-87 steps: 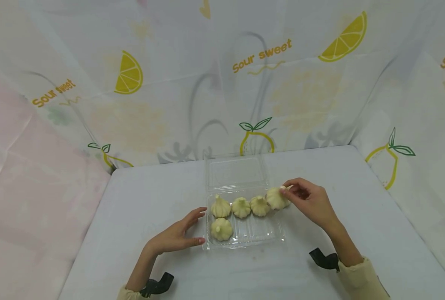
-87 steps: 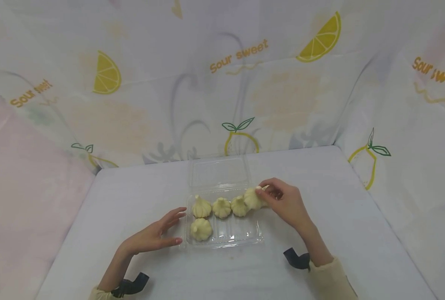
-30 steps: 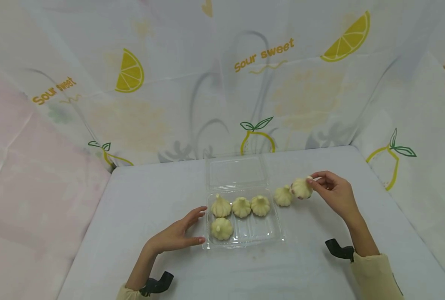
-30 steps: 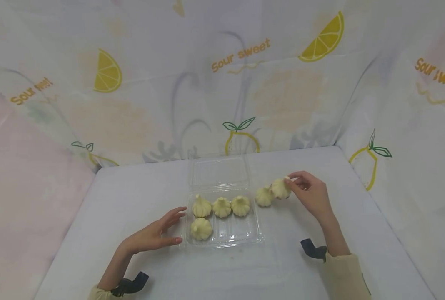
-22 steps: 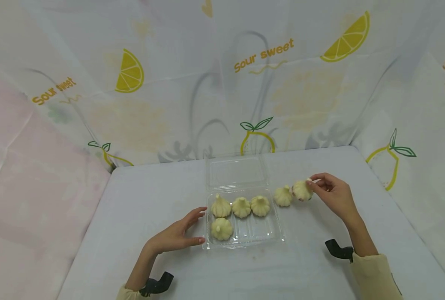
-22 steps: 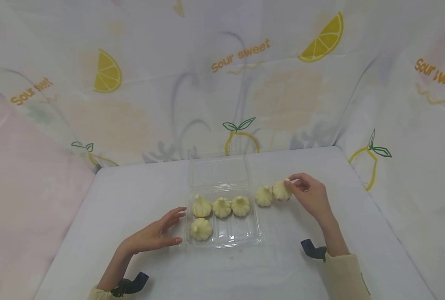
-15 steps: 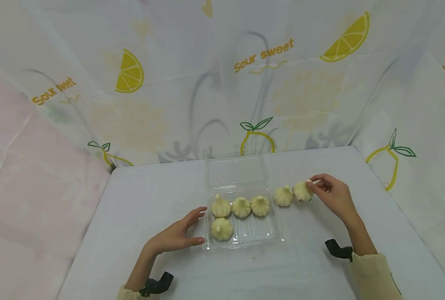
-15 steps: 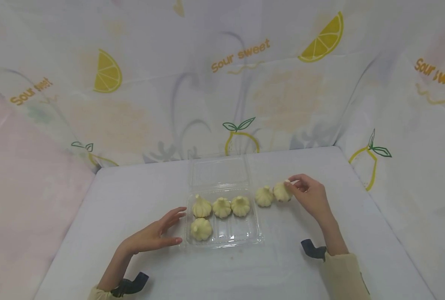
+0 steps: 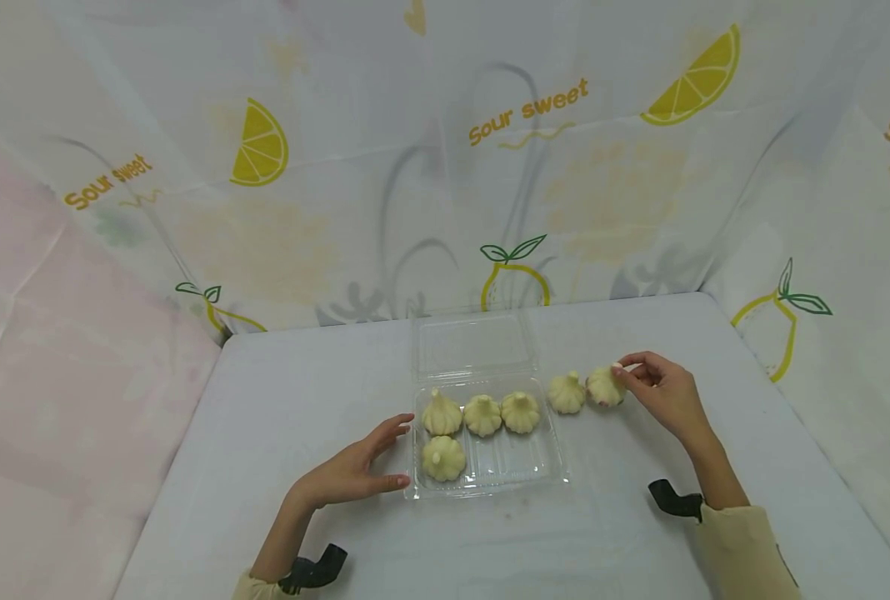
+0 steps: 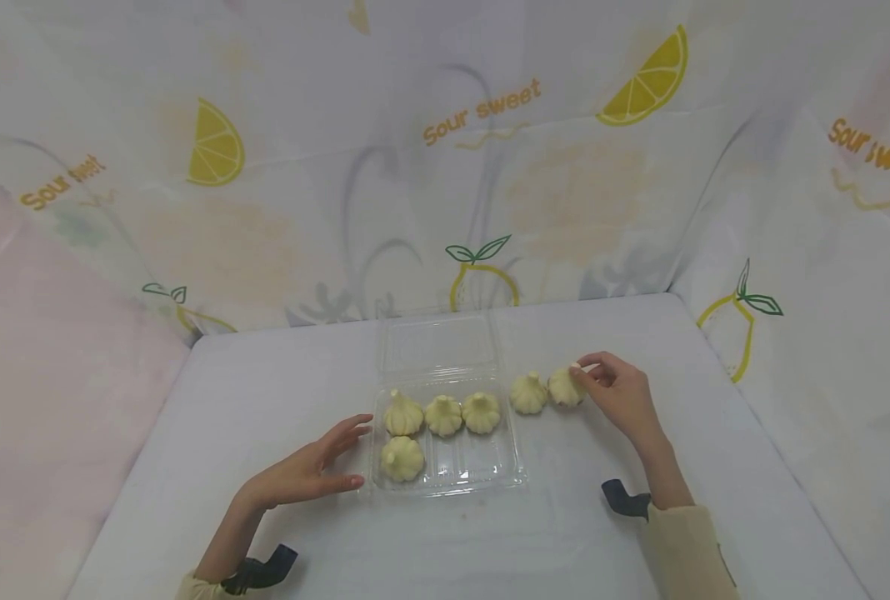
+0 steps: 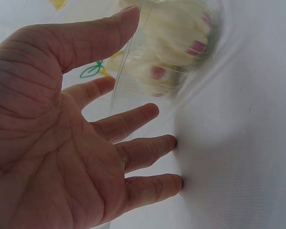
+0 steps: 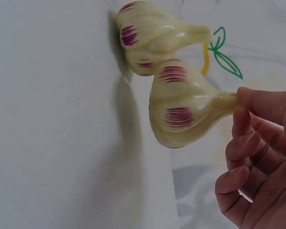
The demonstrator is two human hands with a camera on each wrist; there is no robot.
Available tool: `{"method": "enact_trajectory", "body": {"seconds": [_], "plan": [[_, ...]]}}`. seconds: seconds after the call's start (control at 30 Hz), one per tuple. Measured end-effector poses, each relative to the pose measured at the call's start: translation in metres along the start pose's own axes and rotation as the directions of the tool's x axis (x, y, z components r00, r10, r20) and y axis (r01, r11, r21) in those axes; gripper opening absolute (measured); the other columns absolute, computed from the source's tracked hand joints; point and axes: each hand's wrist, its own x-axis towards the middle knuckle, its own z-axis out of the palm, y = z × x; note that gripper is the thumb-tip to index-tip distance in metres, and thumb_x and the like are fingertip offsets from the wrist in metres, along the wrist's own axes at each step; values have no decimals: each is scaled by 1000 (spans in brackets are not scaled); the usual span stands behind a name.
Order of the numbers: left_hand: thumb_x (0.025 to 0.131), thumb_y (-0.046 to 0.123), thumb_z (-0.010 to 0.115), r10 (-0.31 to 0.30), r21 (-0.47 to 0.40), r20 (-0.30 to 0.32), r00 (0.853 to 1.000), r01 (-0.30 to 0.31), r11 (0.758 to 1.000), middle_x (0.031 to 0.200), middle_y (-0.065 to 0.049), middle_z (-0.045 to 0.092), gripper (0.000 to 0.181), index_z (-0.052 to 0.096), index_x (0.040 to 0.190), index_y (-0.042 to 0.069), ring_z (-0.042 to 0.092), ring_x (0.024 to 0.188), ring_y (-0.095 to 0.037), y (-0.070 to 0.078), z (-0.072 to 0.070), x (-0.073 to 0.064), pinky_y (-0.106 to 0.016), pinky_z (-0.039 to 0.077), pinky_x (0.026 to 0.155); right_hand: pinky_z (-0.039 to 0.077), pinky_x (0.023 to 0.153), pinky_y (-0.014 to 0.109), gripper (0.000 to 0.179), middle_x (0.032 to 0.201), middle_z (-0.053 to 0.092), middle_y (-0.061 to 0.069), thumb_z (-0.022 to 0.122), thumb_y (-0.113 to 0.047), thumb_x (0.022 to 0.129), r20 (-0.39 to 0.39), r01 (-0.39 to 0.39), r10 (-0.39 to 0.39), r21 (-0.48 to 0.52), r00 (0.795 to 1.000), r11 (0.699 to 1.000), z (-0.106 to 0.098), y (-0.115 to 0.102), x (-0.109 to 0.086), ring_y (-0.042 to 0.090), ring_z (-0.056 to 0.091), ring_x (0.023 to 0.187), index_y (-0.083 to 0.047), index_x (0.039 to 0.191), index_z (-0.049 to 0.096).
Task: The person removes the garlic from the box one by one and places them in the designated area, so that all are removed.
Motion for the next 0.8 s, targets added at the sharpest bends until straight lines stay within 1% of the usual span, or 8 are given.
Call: {"method": "enact_trajectory", "body": {"seconds": [0.1,0.17,0.27,0.33,0.4,0.47,0.67,0.8], "plan": [[87,39,75,3,-2,0,1000,-3,1000,158,-11,30,85,25,154,27,31,141,-40,-1,0,0,-62,28,108,39,42,26,16,73,66,0,75,-31,90,12,-8,8,44,1000,999,-5,-28,-2,11,56,60,-17,98,71],[87,40,75,3,-4,1,1000,-3,1000,158,-11,30,85,25,154,27,31,141,-40,-1,0,0,-62,28,108,39,41,32,16,72,66,2,76,-26,89,6,-36,36,48,999,998,-7,-48,-3,11,55,59,-13,96,71],[87,40,75,2,-5,2,1000,-2,1000,158,-11,30,85,25,154,27,31,141,-40,-1,0,0,-62,28,108,40,42,30,13,71,65,2,77,-18,88,17,-61,60,23,998,998,-7,-60,-4,9,53,59,-9,96,71],[87,40,75,2,-3,2,1000,-2,1000,158,-11,30,85,25,154,27,31,141,-40,-1,0,0,-62,28,108,40,43,27,13,72,65,3,77,-16,87,24,-68,68,-2,997,998,-6,-63,-4,8,53,59,-8,96,71],[87,40,75,3,-1,2,1000,-3,1000,158,-11,30,85,25,154,26,31,141,-41,0,0,0,-63,28,108,41,45,21,13,72,65,3,77,-15,88,35,-56,57,-28,998,998,-6,-64,-5,9,53,59,-7,97,71],[87,40,75,3,0,1,1000,-3,1000,158,-11,30,85,25,154,26,31,141,-41,0,0,0,-62,28,108,40,46,20,14,73,66,4,76,-15,88,38,-49,51,-37,998,998,-6,-65,-5,9,52,60,-7,97,71],[88,39,75,0,2,-1,1000,0,1000,158,-9,30,84,25,154,28,31,142,-40,-1,0,0,-62,28,108,39,45,18,15,71,64,6,77,-14,88,42,-38,39,-35,998,999,-8,-68,-5,7,51,59,-5,99,71],[88,40,75,-1,3,-2,1000,1,1000,157,-10,31,84,25,154,28,31,142,-40,-1,0,1,-62,28,108,39,44,20,19,69,62,6,77,-15,87,39,-18,18,-14,999,1000,-8,-64,-4,9,51,56,-4,102,70]]}}
